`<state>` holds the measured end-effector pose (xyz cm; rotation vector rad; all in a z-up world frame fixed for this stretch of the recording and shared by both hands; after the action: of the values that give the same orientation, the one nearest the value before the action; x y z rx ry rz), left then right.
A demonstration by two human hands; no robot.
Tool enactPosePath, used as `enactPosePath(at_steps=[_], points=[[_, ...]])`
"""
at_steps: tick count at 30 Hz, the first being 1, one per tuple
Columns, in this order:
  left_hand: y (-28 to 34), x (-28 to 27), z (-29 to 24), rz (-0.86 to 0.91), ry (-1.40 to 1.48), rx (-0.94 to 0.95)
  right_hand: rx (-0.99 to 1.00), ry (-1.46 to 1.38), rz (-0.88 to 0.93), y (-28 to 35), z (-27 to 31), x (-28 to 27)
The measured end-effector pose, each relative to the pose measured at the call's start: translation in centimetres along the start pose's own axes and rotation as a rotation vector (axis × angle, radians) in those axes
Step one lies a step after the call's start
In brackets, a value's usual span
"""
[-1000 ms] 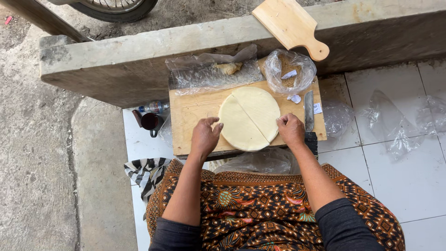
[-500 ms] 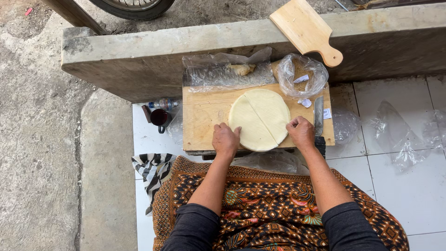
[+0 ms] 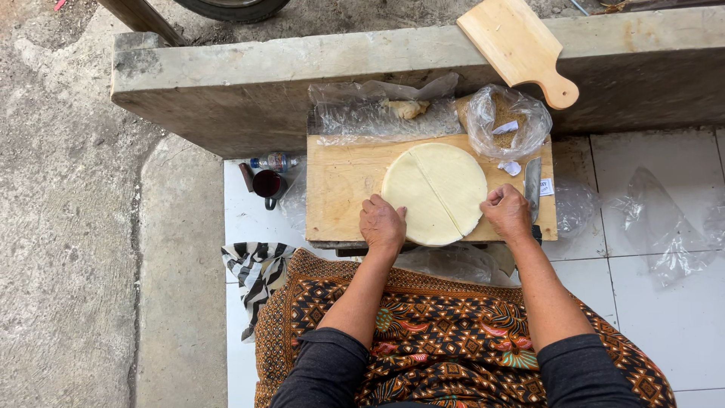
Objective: The person cuts a large round piece of dough into triangular segments using a knife on a wooden board. They then fold the individual dough pieces by hand and place them into a plastic bag.
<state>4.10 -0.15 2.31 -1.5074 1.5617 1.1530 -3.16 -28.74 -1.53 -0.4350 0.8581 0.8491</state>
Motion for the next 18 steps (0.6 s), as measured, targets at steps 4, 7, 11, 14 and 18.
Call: enactPosePath(at_steps=[4,7,11,14,18], points=[[0.1,0.3,-0.5,-0.035,0.043,0.006,-0.158,0.107,-0.138,0.7,1.2,-0.4],[-0.1,0.7,-0.8,-0.058,0.051,-0.019,-0.362,0.17,-0.179,2.5,3.6,0.3],[-0.1,1.2,-1.5,-0.1,0.089,0.002,-0.446,0.141,-0.059,6.0,7.9,2.2],[-0.2,1.4,-1.5,-0.099,0.205,-0.059,-0.405,0.15,-0.045,7.1,9.6,2.2],[-1.2,1.3,-1.0,0.056,0.301,-0.22,-0.392,0.126,-0.039,7.2,10.0,1.9]])
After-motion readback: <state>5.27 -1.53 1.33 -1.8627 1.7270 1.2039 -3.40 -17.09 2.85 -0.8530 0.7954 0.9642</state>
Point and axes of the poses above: each hand's wrist, its own y-axis away from the middle knuckle, its own x-axis out of the palm, z = x × y, the point moved 3 cm from there along -y, towards the middle knuckle, and after that the axes turned 8 degrees about -z, right-handed, at the moved point
